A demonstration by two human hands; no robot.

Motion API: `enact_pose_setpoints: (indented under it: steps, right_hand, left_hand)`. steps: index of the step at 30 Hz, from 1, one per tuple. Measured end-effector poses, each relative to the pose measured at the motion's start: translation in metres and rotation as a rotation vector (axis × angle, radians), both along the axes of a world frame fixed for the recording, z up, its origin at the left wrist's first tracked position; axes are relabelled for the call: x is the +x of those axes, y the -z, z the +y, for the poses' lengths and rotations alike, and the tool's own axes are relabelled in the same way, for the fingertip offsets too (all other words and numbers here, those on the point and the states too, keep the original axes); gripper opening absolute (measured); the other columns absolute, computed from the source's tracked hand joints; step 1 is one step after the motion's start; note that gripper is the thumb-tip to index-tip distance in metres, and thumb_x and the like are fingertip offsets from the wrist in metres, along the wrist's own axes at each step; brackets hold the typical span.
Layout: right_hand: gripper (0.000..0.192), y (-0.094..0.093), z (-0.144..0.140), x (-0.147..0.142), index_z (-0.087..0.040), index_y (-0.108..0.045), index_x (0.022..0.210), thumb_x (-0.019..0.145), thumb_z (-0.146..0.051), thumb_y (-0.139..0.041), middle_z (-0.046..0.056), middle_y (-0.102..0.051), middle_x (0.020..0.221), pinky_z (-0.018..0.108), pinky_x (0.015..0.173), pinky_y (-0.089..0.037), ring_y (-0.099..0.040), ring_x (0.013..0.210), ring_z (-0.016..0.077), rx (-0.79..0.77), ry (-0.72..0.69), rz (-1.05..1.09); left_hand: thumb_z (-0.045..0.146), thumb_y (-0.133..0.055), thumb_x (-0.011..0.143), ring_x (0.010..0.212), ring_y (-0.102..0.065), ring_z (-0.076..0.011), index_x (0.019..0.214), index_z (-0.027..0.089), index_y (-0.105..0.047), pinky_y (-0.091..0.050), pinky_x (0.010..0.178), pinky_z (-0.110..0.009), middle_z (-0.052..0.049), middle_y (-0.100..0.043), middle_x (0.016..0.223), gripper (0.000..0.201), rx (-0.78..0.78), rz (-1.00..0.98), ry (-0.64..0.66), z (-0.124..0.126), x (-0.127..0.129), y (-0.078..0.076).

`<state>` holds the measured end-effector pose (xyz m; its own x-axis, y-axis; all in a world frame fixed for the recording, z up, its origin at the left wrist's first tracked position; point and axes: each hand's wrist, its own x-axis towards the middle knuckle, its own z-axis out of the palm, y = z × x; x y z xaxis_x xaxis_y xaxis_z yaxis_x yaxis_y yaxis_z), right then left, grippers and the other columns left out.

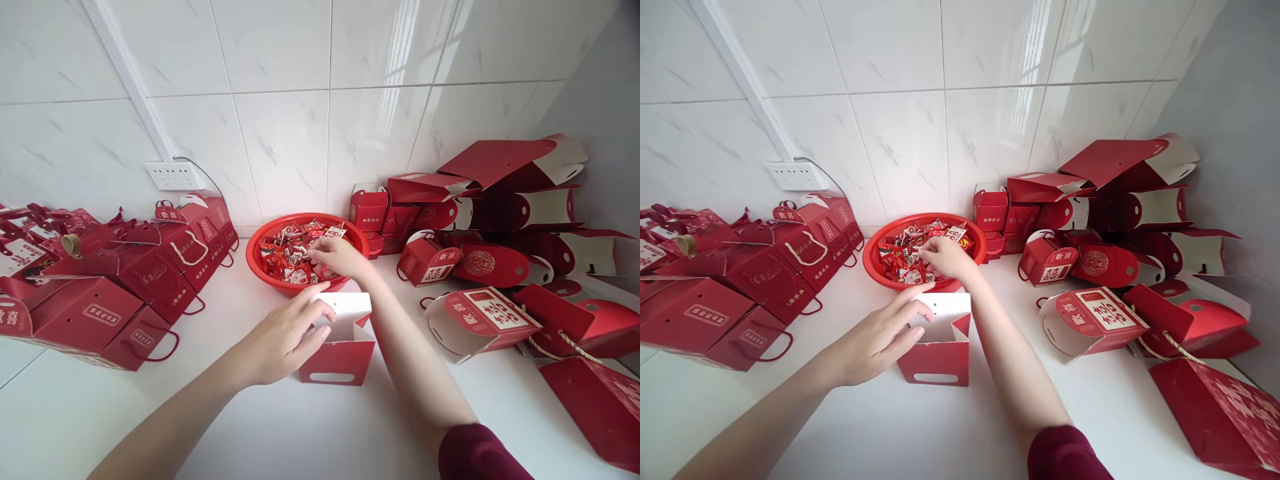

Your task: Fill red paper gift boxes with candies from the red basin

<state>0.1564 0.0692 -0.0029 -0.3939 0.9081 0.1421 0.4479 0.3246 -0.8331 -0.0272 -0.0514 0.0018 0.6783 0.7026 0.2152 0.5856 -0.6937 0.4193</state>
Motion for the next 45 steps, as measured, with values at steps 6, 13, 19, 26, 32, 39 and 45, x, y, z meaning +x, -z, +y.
enact_pose_setpoints:
  steps: [6, 13, 19, 26, 32, 39, 45]
  right_hand:
    - [0.011, 0.035, 0.032, -0.035, -0.016, -0.065, 0.064, 0.074, -0.017, -0.071, 0.003, -0.067, 0.068, 0.028, 0.065, -0.043, -0.059, 0.068, 0.0169, 0.087, 0.094, -0.037]
    - [0.021, 0.013, 0.003, 0.008, -0.018, -0.066, 0.082, 0.087, -0.038, -0.061, 0.0, -0.064, 0.073, 0.026, 0.065, -0.041, -0.056, 0.066, 0.0143, 0.256, 0.164, 0.155]
    - [0.024, -0.008, -0.032, 0.019, -0.019, -0.068, 0.083, 0.086, -0.043, -0.065, 0.001, -0.064, 0.076, 0.027, 0.063, -0.042, -0.053, 0.066, 0.0135, 0.288, -0.031, 0.387]
    - [0.034, 0.007, -0.028, 0.015, -0.02, -0.055, 0.081, 0.079, -0.05, -0.072, 0.0, -0.059, 0.079, 0.026, 0.064, -0.048, -0.055, 0.07, 0.0134, 0.024, 0.003, 0.637]
    - [0.038, 0.015, -0.024, 0.011, -0.021, -0.045, 0.072, 0.086, -0.051, -0.063, -0.003, -0.048, 0.07, 0.025, 0.061, -0.043, -0.047, 0.063, 0.0116, 0.068, -0.028, 0.597]
    - [0.038, 0.011, -0.024, 0.016, -0.021, -0.042, 0.069, 0.089, -0.047, -0.061, -0.004, -0.04, 0.064, 0.025, 0.055, -0.031, -0.037, 0.058, 0.0112, 0.319, 0.155, 0.566]
    - [0.037, 0.001, -0.028, 0.024, -0.02, -0.048, 0.069, 0.084, -0.046, -0.068, -0.004, -0.046, 0.063, 0.024, 0.055, -0.035, -0.041, 0.058, 0.01, 0.288, 0.205, 0.687]
  left_hand:
    - [0.035, -0.048, 0.097, 0.138, -0.041, -0.0273, 0.144, 0.04, -0.037, -0.049, 0.103, -0.039, 0.0, -0.024, 0.16, 0.049, -0.13, 0.021, -0.022, -0.017, -0.009, -0.022]
    - [0.046, -0.061, 0.088, 0.135, -0.045, -0.028, 0.136, 0.034, -0.053, -0.044, 0.108, -0.04, -0.003, -0.048, 0.147, 0.05, -0.068, -0.339, -0.3, 0.027, -0.024, -0.057]
    - [0.057, -0.064, 0.083, 0.105, -0.065, -0.025, 0.118, 0.021, -0.07, -0.051, 0.088, -0.031, -0.009, -0.07, 0.117, 0.051, -0.203, -0.722, -0.362, 0.082, -0.008, -0.037]
    - [0.056, -0.062, 0.084, 0.074, -0.066, -0.0187, 0.108, 0.017, -0.076, -0.048, 0.066, -0.026, -0.005, -0.075, 0.079, 0.047, -0.117, -0.847, -0.399, 0.089, 0.005, -0.006]
    - [0.058, -0.065, 0.081, 0.079, -0.067, -0.0209, 0.1, 0.016, -0.078, -0.051, 0.071, -0.028, -0.007, -0.076, 0.084, 0.047, -0.16, -1.001, -0.42, 0.095, 0.008, 0.003]
    - [0.061, -0.064, 0.08, 0.045, -0.053, -0.0111, 0.054, 0.016, -0.062, -0.04, 0.045, -0.023, 0.001, -0.056, 0.047, 0.052, -0.262, -0.914, -0.473, 0.101, -0.002, 0.004]
    - [0.047, -0.08, 0.07, 0.073, -0.073, -0.0205, 0.088, 0.014, -0.074, -0.057, 0.063, -0.025, -0.01, -0.076, 0.084, 0.038, -0.718, -0.545, -0.262, 0.093, -0.003, -0.008]
